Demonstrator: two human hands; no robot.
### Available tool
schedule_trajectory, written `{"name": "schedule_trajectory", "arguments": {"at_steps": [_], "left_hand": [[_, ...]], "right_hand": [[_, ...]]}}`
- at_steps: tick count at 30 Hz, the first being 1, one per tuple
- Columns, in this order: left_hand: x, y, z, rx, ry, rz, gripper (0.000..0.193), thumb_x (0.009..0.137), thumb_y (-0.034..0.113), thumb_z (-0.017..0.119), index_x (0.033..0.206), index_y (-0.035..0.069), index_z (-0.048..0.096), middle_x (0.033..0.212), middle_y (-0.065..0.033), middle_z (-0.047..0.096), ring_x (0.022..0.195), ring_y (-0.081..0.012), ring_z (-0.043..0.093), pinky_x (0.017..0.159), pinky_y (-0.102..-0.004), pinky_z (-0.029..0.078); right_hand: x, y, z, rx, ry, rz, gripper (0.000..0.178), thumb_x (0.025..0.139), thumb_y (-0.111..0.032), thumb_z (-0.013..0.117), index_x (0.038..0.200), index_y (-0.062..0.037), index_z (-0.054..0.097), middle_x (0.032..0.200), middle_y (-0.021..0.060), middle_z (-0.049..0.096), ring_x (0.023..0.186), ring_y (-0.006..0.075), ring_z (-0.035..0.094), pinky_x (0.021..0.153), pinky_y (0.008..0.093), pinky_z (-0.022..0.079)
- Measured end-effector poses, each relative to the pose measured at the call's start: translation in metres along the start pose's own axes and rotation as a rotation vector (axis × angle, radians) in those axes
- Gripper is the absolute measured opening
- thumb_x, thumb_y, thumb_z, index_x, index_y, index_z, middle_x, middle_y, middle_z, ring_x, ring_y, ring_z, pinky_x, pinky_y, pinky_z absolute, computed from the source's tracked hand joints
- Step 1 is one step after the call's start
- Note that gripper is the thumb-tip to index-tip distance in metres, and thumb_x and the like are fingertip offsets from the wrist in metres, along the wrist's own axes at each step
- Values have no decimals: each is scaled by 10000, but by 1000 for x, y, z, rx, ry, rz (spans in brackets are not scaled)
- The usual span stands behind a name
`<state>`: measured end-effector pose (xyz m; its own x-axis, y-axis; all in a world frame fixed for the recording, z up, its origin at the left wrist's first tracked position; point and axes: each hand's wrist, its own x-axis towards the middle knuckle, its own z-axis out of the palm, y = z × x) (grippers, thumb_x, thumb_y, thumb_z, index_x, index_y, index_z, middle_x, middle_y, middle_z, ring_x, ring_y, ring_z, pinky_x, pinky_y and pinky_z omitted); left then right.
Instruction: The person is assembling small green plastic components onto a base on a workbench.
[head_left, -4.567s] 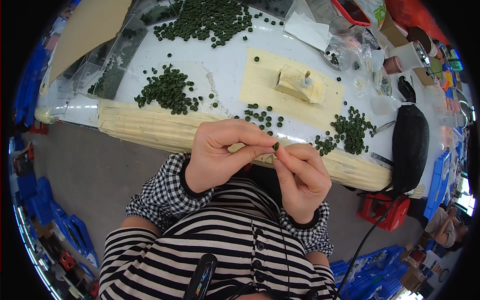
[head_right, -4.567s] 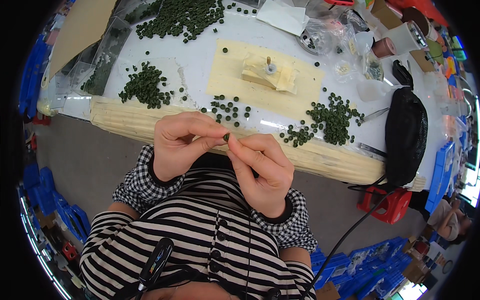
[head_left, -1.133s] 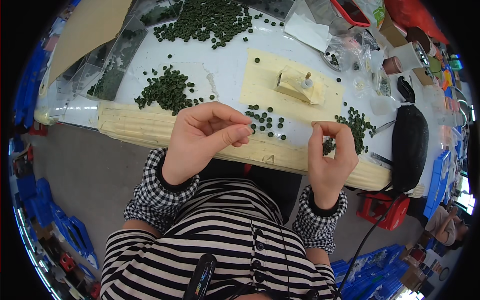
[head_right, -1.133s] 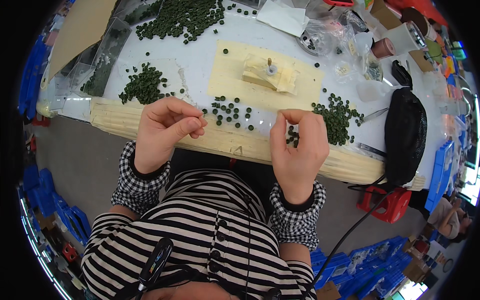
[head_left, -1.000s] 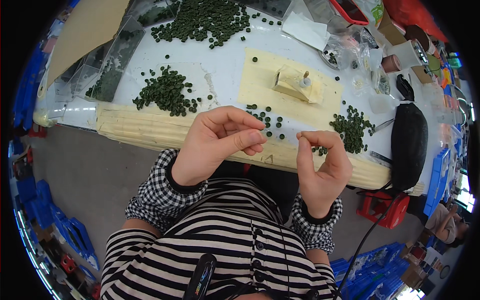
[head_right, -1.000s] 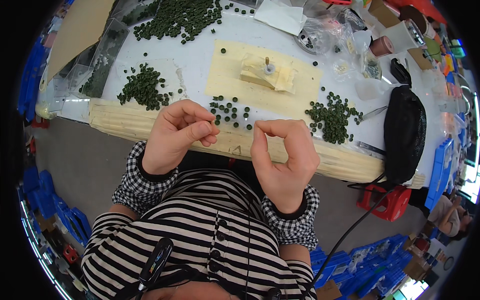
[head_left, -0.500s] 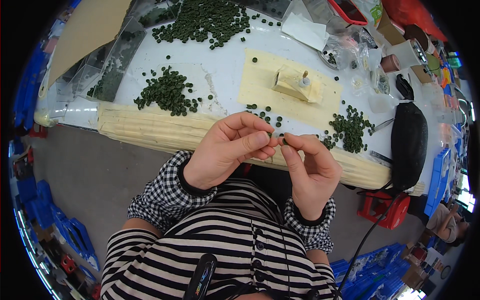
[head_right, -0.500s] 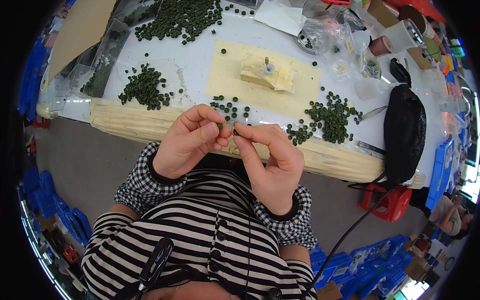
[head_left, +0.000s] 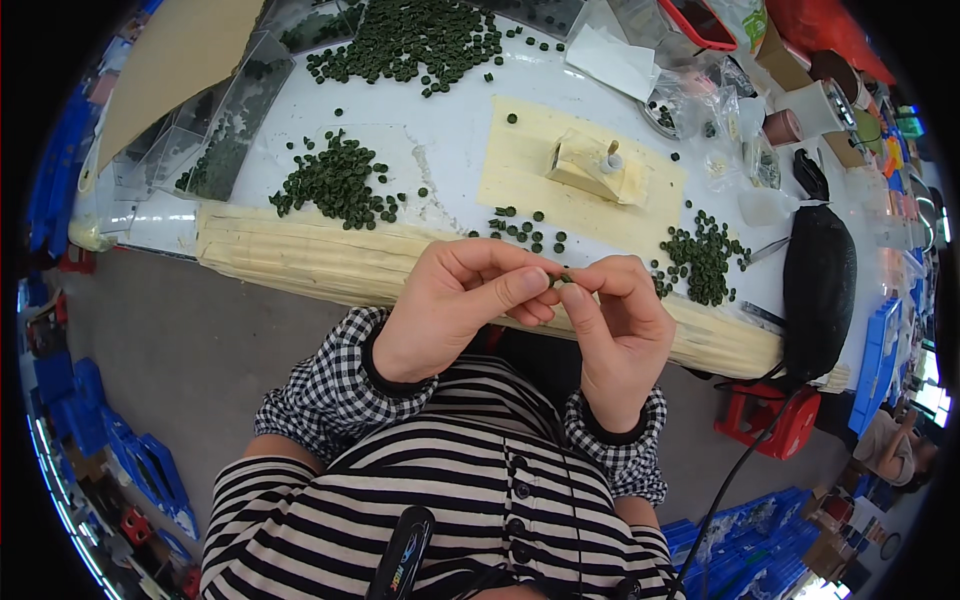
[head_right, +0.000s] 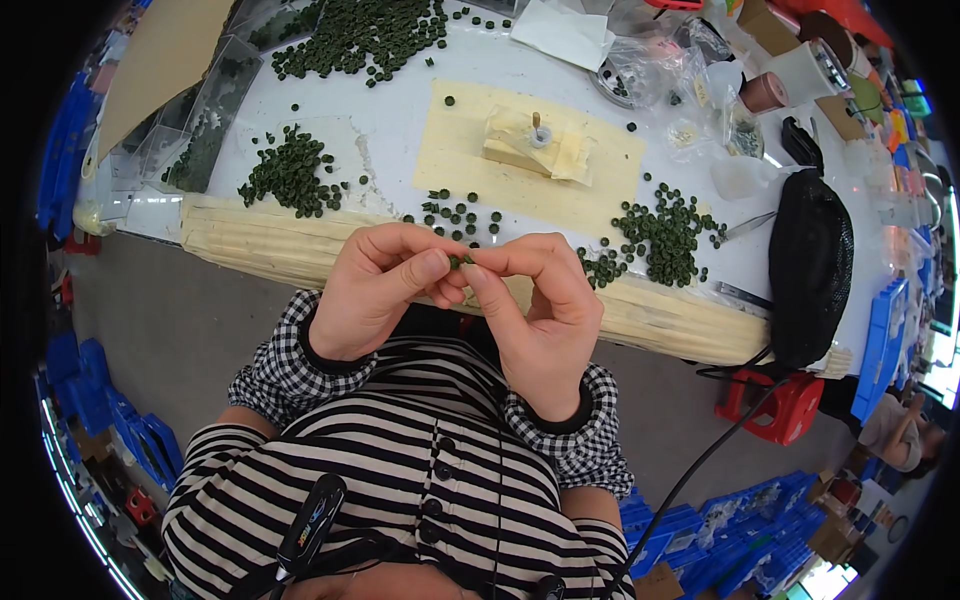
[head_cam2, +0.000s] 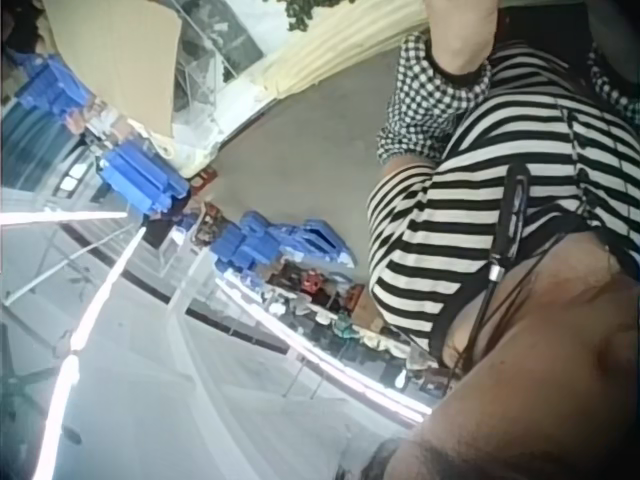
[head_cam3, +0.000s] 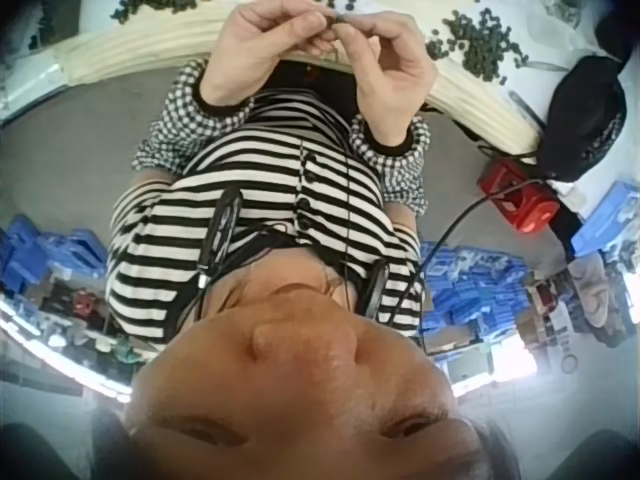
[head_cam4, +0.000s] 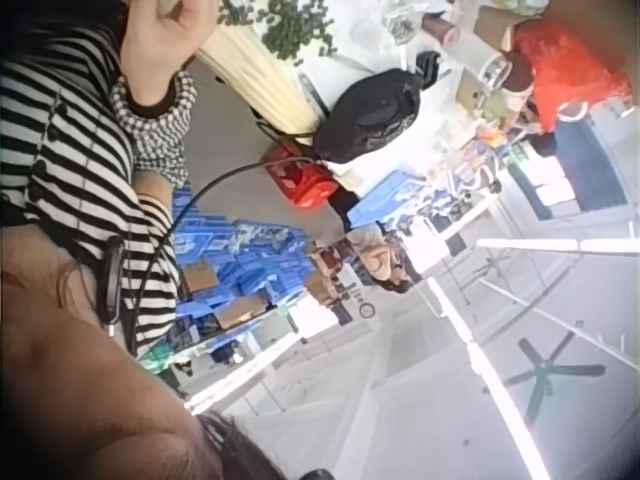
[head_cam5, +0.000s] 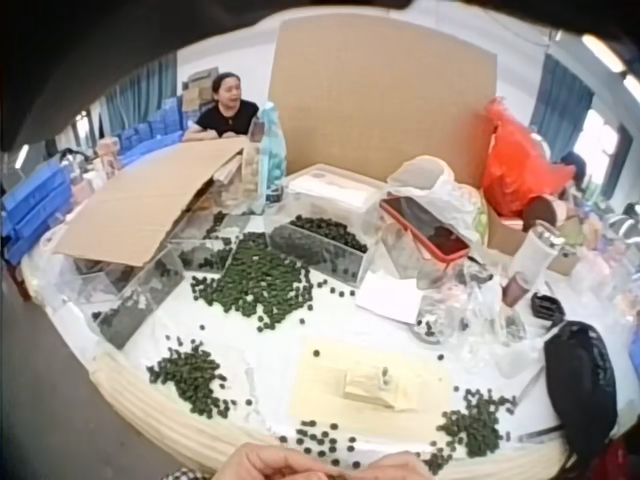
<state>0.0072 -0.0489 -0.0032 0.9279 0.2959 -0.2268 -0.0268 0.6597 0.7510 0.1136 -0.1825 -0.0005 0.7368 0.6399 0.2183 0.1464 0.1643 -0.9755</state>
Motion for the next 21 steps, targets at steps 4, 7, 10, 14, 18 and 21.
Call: {"name": "schedule_trajectory", "arguments": {"at_steps": [4, 7, 10, 14, 18, 21], "left_hand": [[0, -1, 2, 25, 31, -23, 212, 945, 127, 597, 1072, -33, 652, 888, -89, 691, 782, -107, 662, 738, -223, 559], [0, -2, 2, 38, 60, -27, 214, 945, 128, 598, 1071, -36, 651, 878, -83, 689, 767, -99, 653, 732, -219, 556], [-1, -5, 4, 64, 81, -6, 214, 940, 120, 604, 1074, -41, 649, 875, -81, 687, 761, -96, 648, 728, -216, 553], [-5, -7, 4, 159, 62, 23, 203, 938, 106, 602, 1077, -35, 648, 937, -105, 690, 803, -105, 646, 755, -227, 547], [-9, -9, 9, 162, 63, 122, 199, 895, 25, 638, 1078, -52, 652, 959, -121, 695, 887, -121, 665, 806, -232, 552], [-14, -13, 0, 197, -15, 109, 199, 871, -22, 647, 1067, -50, 660, 985, -127, 695, 926, -135, 666, 834, -242, 550]], "right_hand": [[-2, 2, 1, -46, 7, -32, 153, 776, 73, 698, 919, 19, 685, 895, 78, 621, 822, 144, 571, 729, 246, 453], [-3, 4, 1, -195, 16, -114, 168, 757, 67, 712, 914, 10, 693, 886, 80, 624, 808, 160, 572, 715, 251, 452], [-2, 5, 3, -316, 38, -192, 160, 752, 52, 713, 902, 4, 685, 874, 84, 615, 793, 186, 571, 702, 267, 453], [-5, 3, 5, -427, 34, -210, 121, 768, 31, 698, 878, -1, 659, 860, 92, 596, 792, 206, 566, 701, 281, 452], [-12, 6, -2, -363, -13, -131, 106, 782, 21, 690, 874, 4, 639, 858, 97, 585, 795, 205, 561, 706, 279, 449], [-19, 4, -5, -239, -34, -31, 103, 789, 19, 690, 875, 12, 633, 861, 96, 586, 799, 193, 558, 715, 269, 447]]}}
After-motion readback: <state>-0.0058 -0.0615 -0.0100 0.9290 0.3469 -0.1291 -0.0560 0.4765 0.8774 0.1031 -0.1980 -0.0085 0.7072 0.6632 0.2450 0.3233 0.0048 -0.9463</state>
